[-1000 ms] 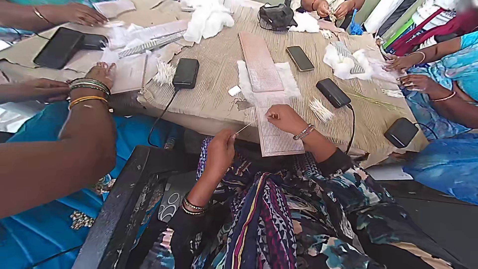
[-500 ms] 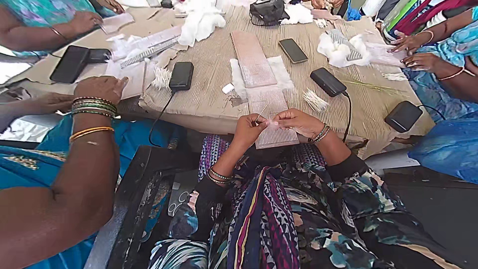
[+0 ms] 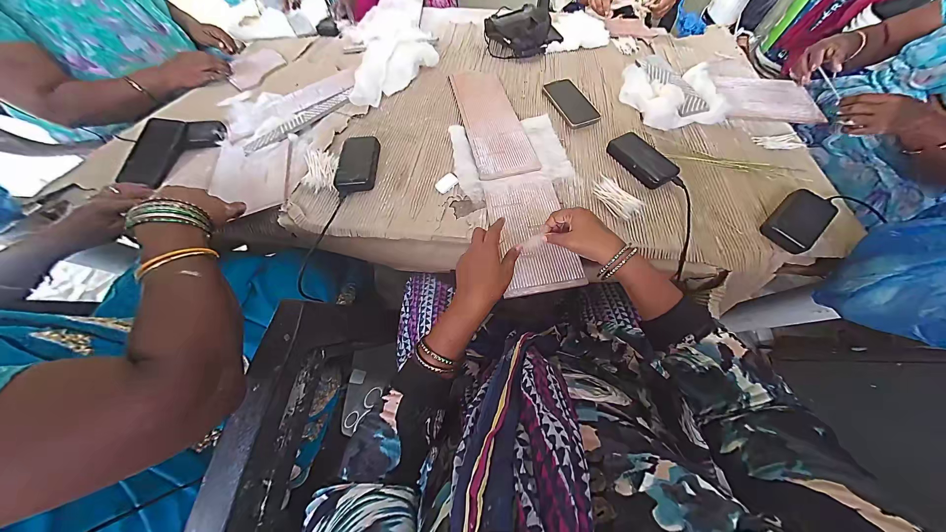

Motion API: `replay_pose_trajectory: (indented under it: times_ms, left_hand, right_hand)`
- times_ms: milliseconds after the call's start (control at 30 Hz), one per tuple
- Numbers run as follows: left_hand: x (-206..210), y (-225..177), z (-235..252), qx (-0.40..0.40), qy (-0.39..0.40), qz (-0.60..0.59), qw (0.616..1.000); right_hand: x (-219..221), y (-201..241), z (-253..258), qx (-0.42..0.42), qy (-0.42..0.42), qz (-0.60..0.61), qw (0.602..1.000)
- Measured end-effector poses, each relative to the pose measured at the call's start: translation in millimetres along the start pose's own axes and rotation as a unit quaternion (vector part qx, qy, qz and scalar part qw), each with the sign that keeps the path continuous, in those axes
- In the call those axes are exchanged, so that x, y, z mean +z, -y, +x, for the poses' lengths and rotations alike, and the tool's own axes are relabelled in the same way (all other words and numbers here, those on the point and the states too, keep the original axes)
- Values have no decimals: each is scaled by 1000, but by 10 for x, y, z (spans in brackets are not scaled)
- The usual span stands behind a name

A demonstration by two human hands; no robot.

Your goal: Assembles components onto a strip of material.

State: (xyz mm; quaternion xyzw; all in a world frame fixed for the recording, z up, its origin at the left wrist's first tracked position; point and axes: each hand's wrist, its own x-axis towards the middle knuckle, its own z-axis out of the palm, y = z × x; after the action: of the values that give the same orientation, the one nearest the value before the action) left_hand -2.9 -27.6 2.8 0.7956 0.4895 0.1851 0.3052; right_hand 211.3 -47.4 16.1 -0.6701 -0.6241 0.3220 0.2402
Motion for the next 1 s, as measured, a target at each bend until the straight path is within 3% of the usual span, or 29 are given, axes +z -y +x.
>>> replay_pose_trajectory:
  times_ms: [133, 267, 367, 567, 633, 700, 767, 833, 1000]
  left_hand:
    - [41, 52, -53, 51, -37, 75, 995]
    - [105, 80, -110, 164, -156, 55, 972]
    - [163, -2, -149, 211, -186, 60, 958]
    - [203, -24, -120, 112, -88, 128, 981]
    - [219, 16, -141, 107, -79, 128, 983]
    - [220, 39, -145, 100, -73, 130, 984]
    - [210, 31, -139, 95, -68, 126, 985]
    - [186, 5, -141, 85, -58, 119, 988]
    - [86, -3, -239, 47, -14, 98, 994]
  right_hand:
    - [110, -84, -43, -20, -77, -50, 996]
    - [116, -89, -62, -25, -91, -54, 994]
    - [94, -39, -50, 3, -81, -61, 995]
    - [51, -17, -22, 26, -74, -95, 992]
    - [102, -55, -47, -25, -110, -122, 986]
    - [204, -120, -47, -151, -149, -157, 965]
    - [286, -55, -107, -212, -84, -228, 946]
    - [396, -4, -188, -212, -1, -291, 933]
    - [499, -20, -484, -171, 55, -325, 928]
